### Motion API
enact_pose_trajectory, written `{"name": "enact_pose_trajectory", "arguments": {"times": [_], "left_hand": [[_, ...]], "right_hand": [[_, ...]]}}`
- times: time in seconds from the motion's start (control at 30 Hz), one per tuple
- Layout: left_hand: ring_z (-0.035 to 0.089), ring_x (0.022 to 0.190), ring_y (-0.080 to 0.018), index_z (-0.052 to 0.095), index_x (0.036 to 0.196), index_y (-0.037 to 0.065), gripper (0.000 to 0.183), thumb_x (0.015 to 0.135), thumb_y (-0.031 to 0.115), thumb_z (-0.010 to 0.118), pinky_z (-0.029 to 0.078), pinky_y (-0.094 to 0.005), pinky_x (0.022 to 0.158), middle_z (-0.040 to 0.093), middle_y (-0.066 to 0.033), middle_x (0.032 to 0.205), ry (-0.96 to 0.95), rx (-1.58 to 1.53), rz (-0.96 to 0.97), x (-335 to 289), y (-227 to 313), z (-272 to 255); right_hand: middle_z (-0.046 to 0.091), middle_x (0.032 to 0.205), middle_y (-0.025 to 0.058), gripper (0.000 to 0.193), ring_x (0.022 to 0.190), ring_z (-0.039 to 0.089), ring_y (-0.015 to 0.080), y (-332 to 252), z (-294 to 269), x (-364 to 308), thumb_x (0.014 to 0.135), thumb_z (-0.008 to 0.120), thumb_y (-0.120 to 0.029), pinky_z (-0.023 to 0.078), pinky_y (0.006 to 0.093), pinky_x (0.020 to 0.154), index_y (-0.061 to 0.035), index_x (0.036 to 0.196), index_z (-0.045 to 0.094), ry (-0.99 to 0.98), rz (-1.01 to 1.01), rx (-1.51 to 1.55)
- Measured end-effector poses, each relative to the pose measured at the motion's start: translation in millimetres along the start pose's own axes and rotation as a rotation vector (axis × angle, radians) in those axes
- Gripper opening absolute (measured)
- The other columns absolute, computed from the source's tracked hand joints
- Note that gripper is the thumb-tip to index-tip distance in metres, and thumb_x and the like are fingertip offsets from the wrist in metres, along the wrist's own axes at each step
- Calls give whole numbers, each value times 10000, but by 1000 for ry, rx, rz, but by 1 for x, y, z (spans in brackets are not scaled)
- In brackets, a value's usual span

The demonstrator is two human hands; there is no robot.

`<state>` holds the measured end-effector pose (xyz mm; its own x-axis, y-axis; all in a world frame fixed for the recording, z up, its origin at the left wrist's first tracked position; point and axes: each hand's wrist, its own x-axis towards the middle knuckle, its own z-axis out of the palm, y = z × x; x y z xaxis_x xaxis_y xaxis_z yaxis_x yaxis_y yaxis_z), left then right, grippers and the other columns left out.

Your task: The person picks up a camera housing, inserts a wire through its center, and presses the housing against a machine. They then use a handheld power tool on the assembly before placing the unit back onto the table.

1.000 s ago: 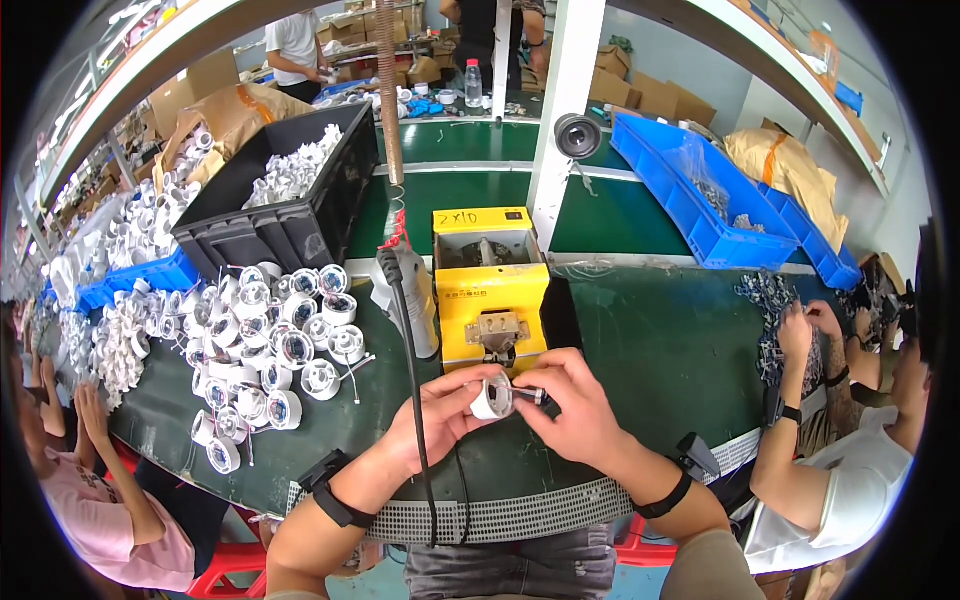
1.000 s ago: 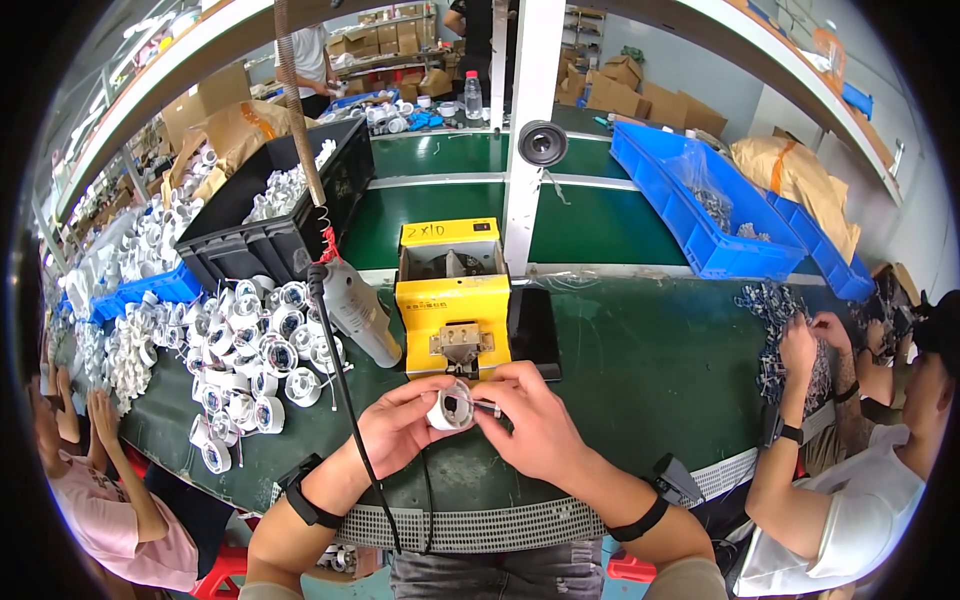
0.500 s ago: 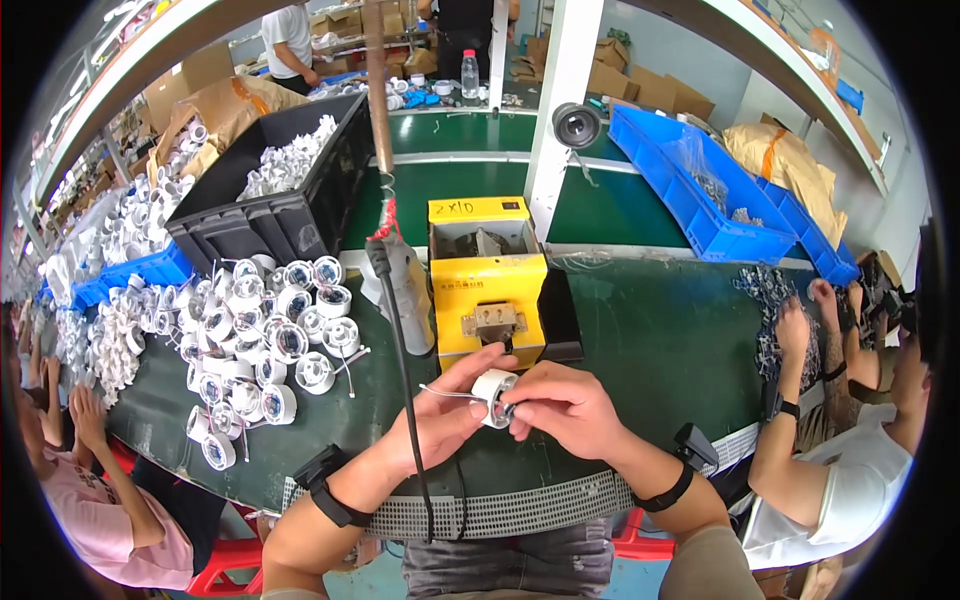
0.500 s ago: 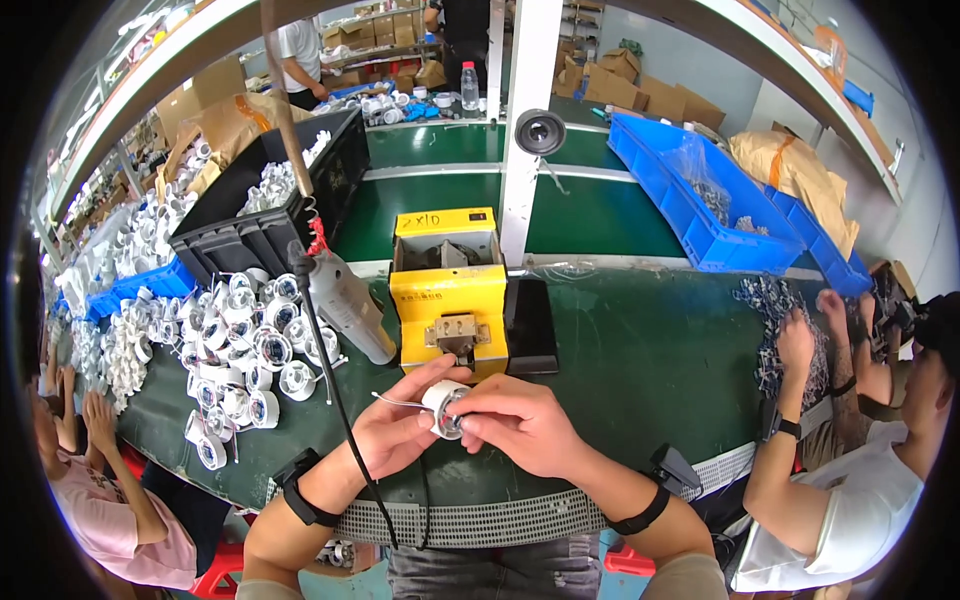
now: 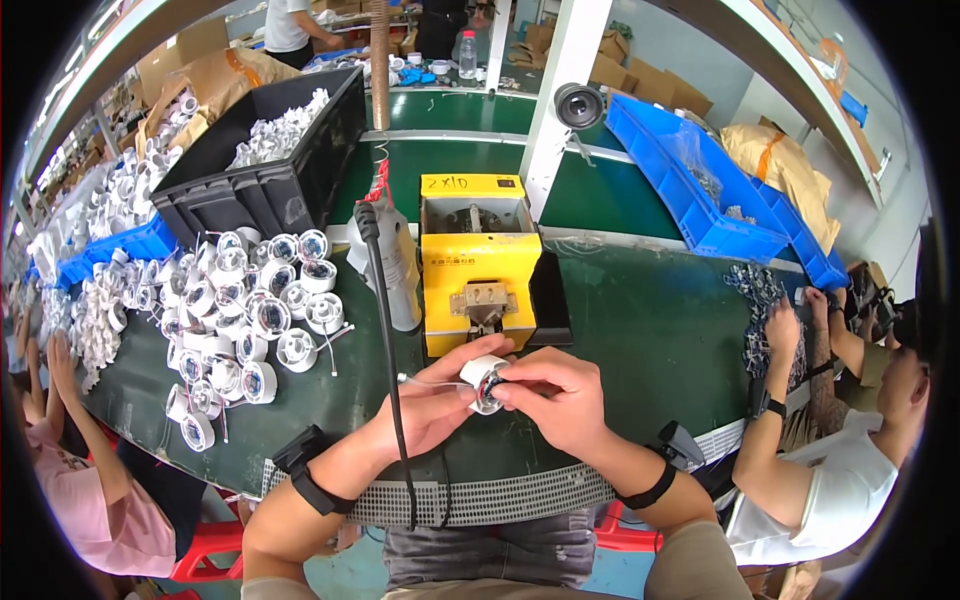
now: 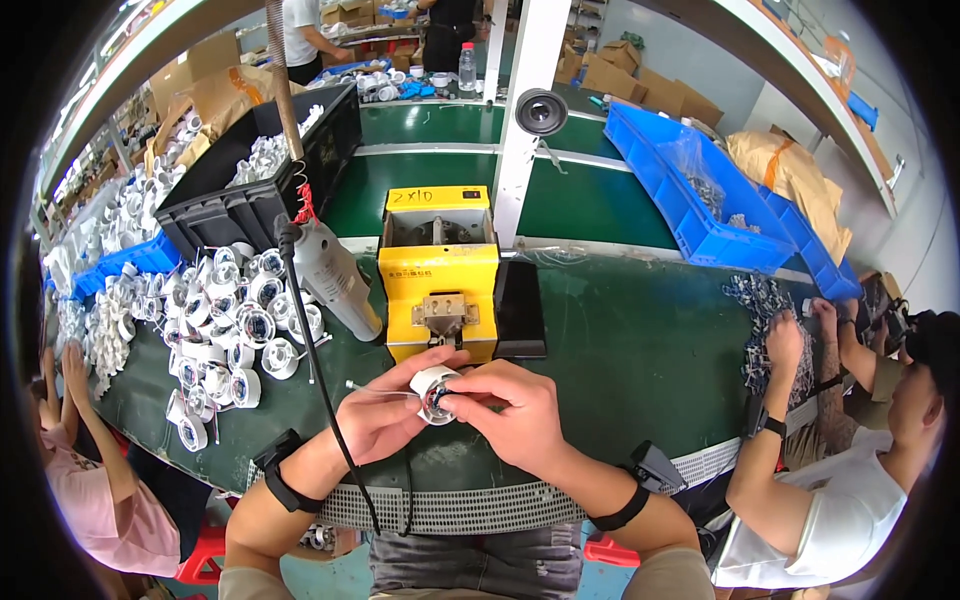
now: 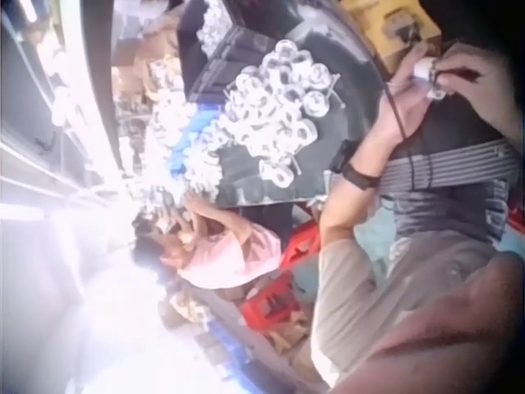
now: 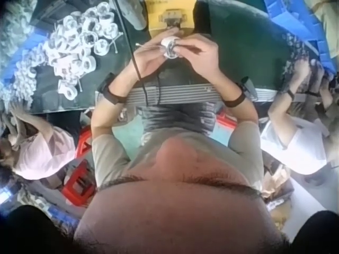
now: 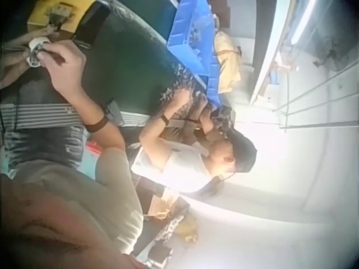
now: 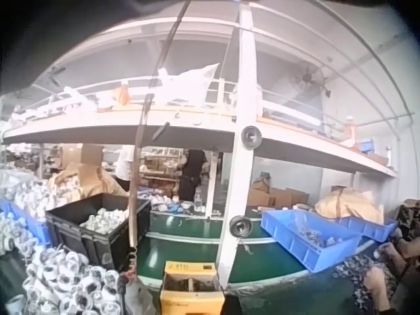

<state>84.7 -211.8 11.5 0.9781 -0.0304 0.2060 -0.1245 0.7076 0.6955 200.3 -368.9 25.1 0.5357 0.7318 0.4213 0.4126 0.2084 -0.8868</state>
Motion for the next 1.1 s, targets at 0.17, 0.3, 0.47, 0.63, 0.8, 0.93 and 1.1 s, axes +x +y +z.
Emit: {"name": "enact_pose_trajectory", "arguments": {"times": [0.17, 0.3, 0.47, 0.63, 0.8, 0.93, 1.1], "left_hand": [[328, 1361, -225, 198, 1513, 87, 666, 924, 37, 504, 242, -391, 1133, 289, -102, 1514, 6, -17, -10, 1, -2, 2], [289, 1385, -231, 43, 1537, 138, 762, 936, 63, 507, 231, -376, 1132, 193, -116, 1558, -20, 21, 62, 0, -5, 8], [185, 1431, -233, -79, 1528, 159, 823, 957, 79, 509, 208, -344, 1128, 88, -130, 1589, -69, 393, 59, 1, -5, -6], [143, 1442, -219, -81, 1526, 145, 837, 946, 29, 511, 212, -335, 1122, 80, -133, 1589, -82, 521, 79, -1, -1, -2], [307, 1368, -203, 93, 1529, 110, 760, 931, 26, 554, 316, -330, 1069, 251, -116, 1533, 3, 686, 38, -4, -2, 0], [552, 1159, -252, 343, 1442, 48, 619, 888, 60, 618, 464, -306, 921, 500, -162, 1334, 138, 1024, 129, -5, 2, 0], [635, 976, -322, 483, 1327, 8, 526, 836, 71, 660, 504, -317, 822, 616, -196, 1117, 190, 1226, 181, -5, 10, 12]], "right_hand": [[627, 961, 98, 213, 856, 651, 167, -1, -1, 0, 755, 756, 41, 539, 269, 711, 7, 952, 681, 13, -139, -199], [554, 1065, 91, 324, 976, 608, 177, -1, 7, 1, 764, 746, 39, 523, 294, 811, 14, 1056, 609, 61, -48, -35], [528, 1118, 107, 355, 993, 597, 183, 12, 0, 3, 782, 711, 68, 495, 318, 896, 20, 1096, 554, -107, 21, 105], [572, 1057, 51, 347, 1005, 574, 136, 15, -4, 5, 765, 730, 72, 486, 296, 888, 0, 1062, 566, -187, 340, 528], [575, 1028, 35, 332, 960, 577, 122, 20, -10, 7, 770, 731, 66, 483, 283, 871, -9, 1052, 574, -220, 304, 520], [586, 1009, 37, 312, 916, 580, 115, 19, -11, 8, 780, 722, 62, 489, 269, 838, 3, 1053, 583, -215, 349, 455], [596, 1015, 42, 291, 891, 582, 114, 19, -10, 9, 790, 710, 59, 493, 258, 817, 5, 1050, 592, -221, 338, 422]]}}
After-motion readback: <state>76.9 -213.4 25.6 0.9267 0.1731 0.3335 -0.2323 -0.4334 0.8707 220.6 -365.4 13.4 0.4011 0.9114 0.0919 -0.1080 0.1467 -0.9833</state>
